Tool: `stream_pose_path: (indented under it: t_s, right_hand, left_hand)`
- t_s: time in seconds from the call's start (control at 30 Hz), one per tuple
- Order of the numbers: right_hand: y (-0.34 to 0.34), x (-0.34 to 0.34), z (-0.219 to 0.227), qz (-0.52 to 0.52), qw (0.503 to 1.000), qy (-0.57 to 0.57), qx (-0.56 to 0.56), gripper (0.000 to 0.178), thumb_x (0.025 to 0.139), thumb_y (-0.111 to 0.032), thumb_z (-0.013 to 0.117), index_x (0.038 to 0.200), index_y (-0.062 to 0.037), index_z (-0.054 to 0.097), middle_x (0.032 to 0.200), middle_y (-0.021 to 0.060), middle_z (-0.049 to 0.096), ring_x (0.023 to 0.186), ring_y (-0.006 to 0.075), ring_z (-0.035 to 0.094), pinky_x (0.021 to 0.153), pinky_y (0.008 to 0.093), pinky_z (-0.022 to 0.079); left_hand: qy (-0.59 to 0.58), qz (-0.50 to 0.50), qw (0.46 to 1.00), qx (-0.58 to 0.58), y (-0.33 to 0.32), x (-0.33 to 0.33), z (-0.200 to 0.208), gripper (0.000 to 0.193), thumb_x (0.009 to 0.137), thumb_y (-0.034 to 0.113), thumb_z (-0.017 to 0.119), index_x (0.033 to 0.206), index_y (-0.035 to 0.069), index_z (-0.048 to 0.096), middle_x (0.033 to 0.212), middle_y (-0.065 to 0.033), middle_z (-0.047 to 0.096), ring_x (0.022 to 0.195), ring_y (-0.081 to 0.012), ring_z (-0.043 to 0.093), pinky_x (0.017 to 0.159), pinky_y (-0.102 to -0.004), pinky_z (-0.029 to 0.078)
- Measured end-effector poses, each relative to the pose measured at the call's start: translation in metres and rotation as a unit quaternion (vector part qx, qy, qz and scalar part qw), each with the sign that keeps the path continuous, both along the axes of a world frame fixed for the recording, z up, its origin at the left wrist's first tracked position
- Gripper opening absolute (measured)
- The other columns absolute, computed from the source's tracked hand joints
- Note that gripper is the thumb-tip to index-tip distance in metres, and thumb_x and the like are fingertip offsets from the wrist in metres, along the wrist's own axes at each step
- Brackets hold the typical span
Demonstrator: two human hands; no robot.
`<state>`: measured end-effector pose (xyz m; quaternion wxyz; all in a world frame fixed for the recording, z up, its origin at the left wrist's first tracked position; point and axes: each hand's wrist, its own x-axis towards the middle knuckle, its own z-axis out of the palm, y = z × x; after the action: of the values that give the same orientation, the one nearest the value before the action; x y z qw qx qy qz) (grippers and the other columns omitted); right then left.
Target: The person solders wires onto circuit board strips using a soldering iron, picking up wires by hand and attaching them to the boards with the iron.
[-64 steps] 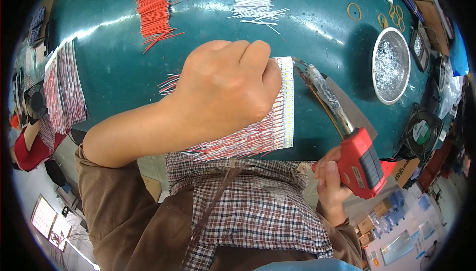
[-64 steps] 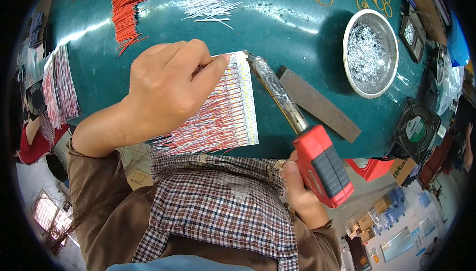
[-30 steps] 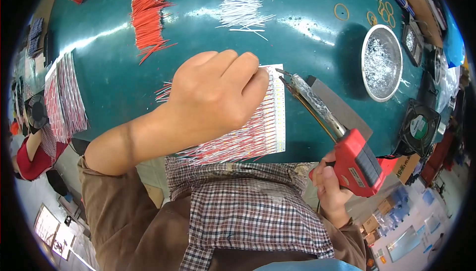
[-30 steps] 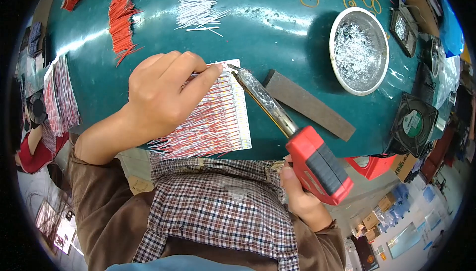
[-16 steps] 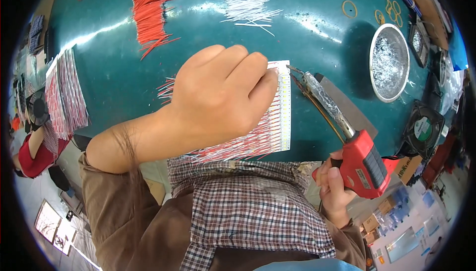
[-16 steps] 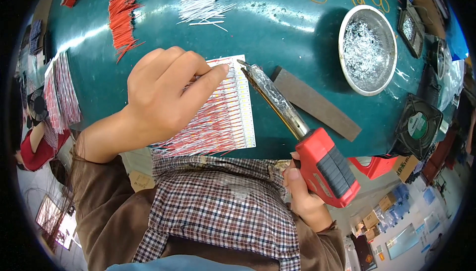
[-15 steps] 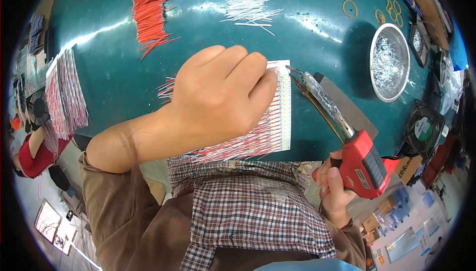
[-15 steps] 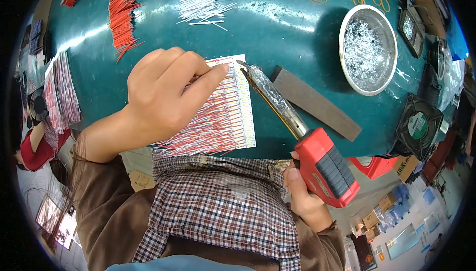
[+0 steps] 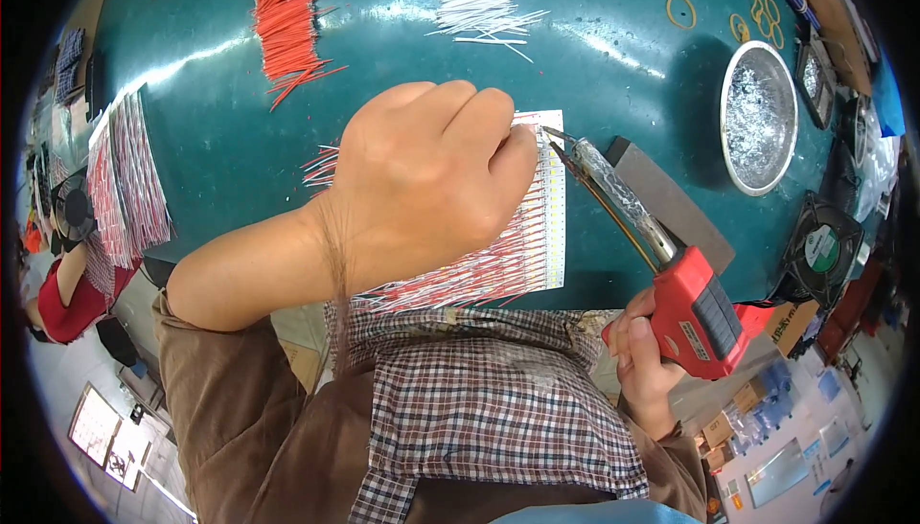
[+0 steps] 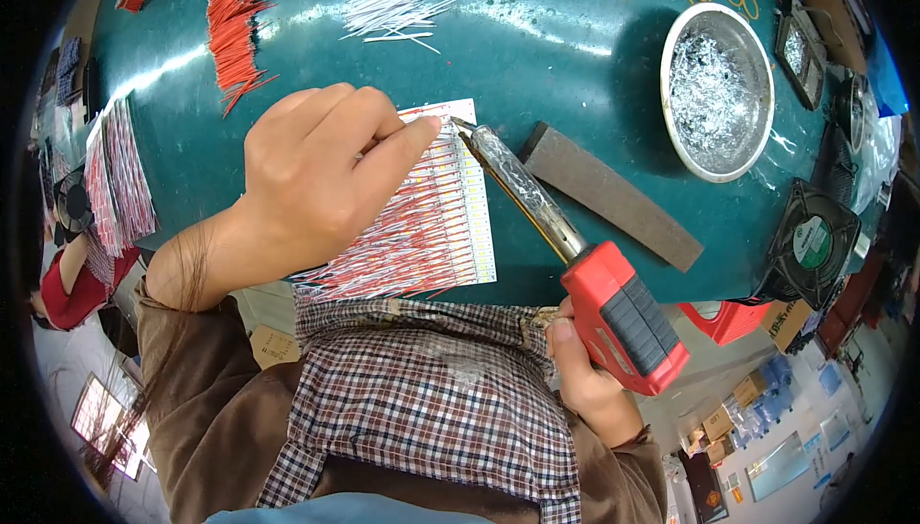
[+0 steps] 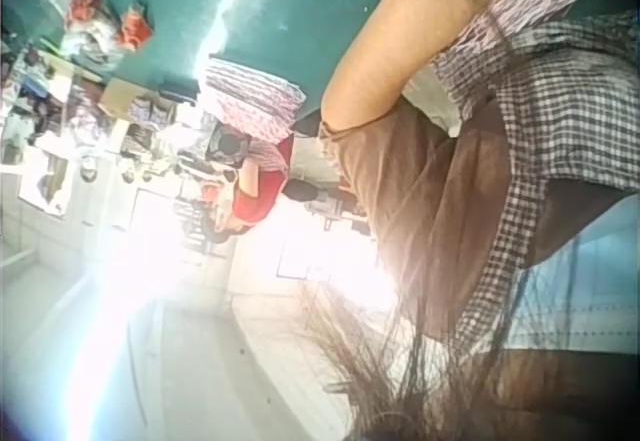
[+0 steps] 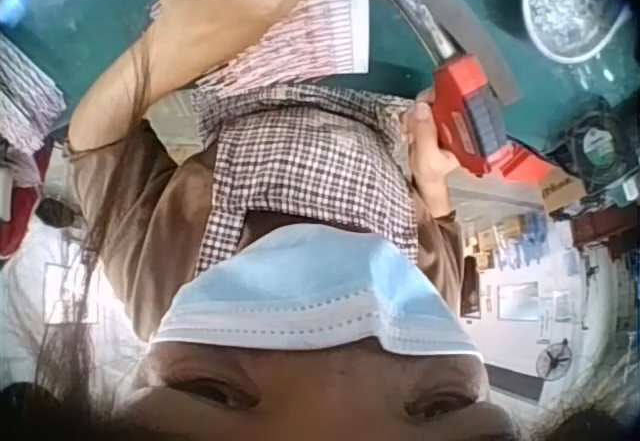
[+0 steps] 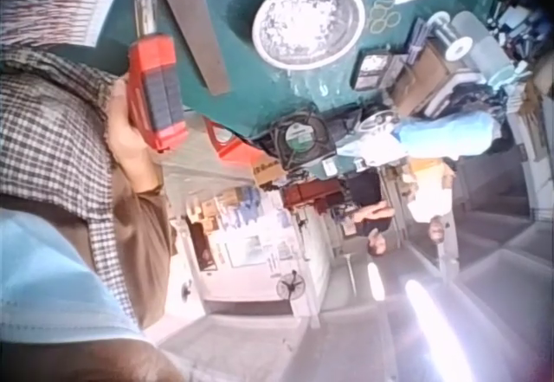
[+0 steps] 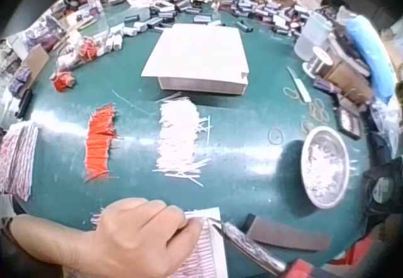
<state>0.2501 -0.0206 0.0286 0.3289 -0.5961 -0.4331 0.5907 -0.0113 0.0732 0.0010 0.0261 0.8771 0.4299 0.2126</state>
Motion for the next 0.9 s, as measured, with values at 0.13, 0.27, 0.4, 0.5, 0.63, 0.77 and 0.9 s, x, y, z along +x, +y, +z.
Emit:
stream_pose_path:
  t_s: [0.13, 0.27, 0.4, 0.5, 0.63, 0.77, 0.9]
  right_hand:
    - [0.0011, -0.0002, 0.0000, 0.013, 1.000, -0.004, 0.002, 0.011, 0.086, -0.003, 0.051, 0.093, 0.0039, 0.047, 0.073, 0.0086, 0.048, 0.039, 0.0058, 0.033, 0.040, 0.0218, 0.035]
    - [0.0026, -0.0029, 0.0020, -0.001, 1.000, -0.004, -0.012, 0.011, 0.086, -0.004, 0.051, 0.092, 0.0036, 0.047, 0.073, 0.0087, 0.048, 0.039, 0.0058, 0.033, 0.040, 0.0214, 0.035]
    - [0.0005, -0.0001, 0.0001, -0.008, 1.000, -0.004, -0.001, 0.011, 0.085, -0.004, 0.052, 0.092, 0.0030, 0.047, 0.073, 0.0087, 0.049, 0.039, 0.0055, 0.033, 0.039, 0.0208, 0.035]
    - [0.0018, -0.0008, 0.0024, -0.017, 1.000, 0.003, 0.022, 0.011, 0.084, -0.004, 0.052, 0.091, 0.0026, 0.046, 0.073, 0.0090, 0.050, 0.039, 0.0055, 0.033, 0.039, 0.0208, 0.035]
    - [0.0006, -0.0002, 0.0018, -0.037, 0.999, 0.006, 0.017, 0.013, 0.084, -0.004, 0.052, 0.093, 0.0030, 0.047, 0.075, 0.0100, 0.051, 0.039, 0.0056, 0.033, 0.038, 0.0207, 0.035]
    - [-0.0025, 0.0006, 0.0009, -0.028, 0.999, -0.011, 0.030, 0.016, 0.084, -0.005, 0.052, 0.097, 0.0041, 0.048, 0.072, 0.0088, 0.051, 0.039, 0.0055, 0.033, 0.038, 0.0207, 0.034]
    - [-0.0031, 0.0019, 0.0043, -0.024, 0.999, -0.021, 0.012, 0.021, 0.085, -0.006, 0.052, 0.102, 0.0055, 0.047, 0.064, 0.0057, 0.047, 0.040, 0.0061, 0.034, 0.039, 0.0216, 0.034]
  left_hand:
    - [0.005, 0.004, 1.000, -0.006, -0.0004, 0.0007, 0.0013, 0.029, 0.061, 0.007, 0.065, 0.089, 0.003, 0.068, 0.068, -0.0001, 0.047, 0.056, -0.0131, 0.048, 0.047, -0.0269, 0.037]
    - [0.005, 0.009, 1.000, -0.004, -0.0005, 0.0014, 0.0007, 0.028, 0.061, 0.006, 0.065, 0.089, 0.003, 0.068, 0.068, -0.0004, 0.047, 0.056, -0.0134, 0.048, 0.047, -0.0272, 0.037]
    - [0.008, 0.018, 1.000, -0.018, -0.0015, 0.0031, 0.0009, 0.028, 0.061, 0.006, 0.065, 0.089, 0.003, 0.068, 0.068, -0.0005, 0.047, 0.057, -0.0135, 0.048, 0.047, -0.0273, 0.038]
    - [0.004, 0.017, 1.000, -0.023, -0.0010, 0.0024, 0.0023, 0.029, 0.061, 0.006, 0.065, 0.089, 0.003, 0.068, 0.068, -0.0006, 0.047, 0.057, -0.0136, 0.048, 0.047, -0.0273, 0.038]
    - [0.015, 0.017, 0.999, -0.027, -0.0012, 0.0029, 0.0043, 0.029, 0.061, 0.006, 0.065, 0.089, 0.003, 0.067, 0.068, -0.0008, 0.047, 0.058, -0.0138, 0.049, 0.048, -0.0273, 0.038]
    - [0.014, 0.022, 0.999, -0.028, -0.0028, 0.0015, 0.0042, 0.028, 0.060, 0.007, 0.066, 0.088, 0.003, 0.067, 0.072, -0.0011, 0.050, 0.059, -0.0138, 0.049, 0.049, -0.0274, 0.038]
    - [-0.003, 0.026, 1.000, -0.011, -0.0042, 0.0043, 0.0026, 0.029, 0.060, 0.008, 0.066, 0.088, 0.004, 0.067, 0.074, -0.0009, 0.051, 0.060, -0.0139, 0.048, 0.050, -0.0276, 0.038]
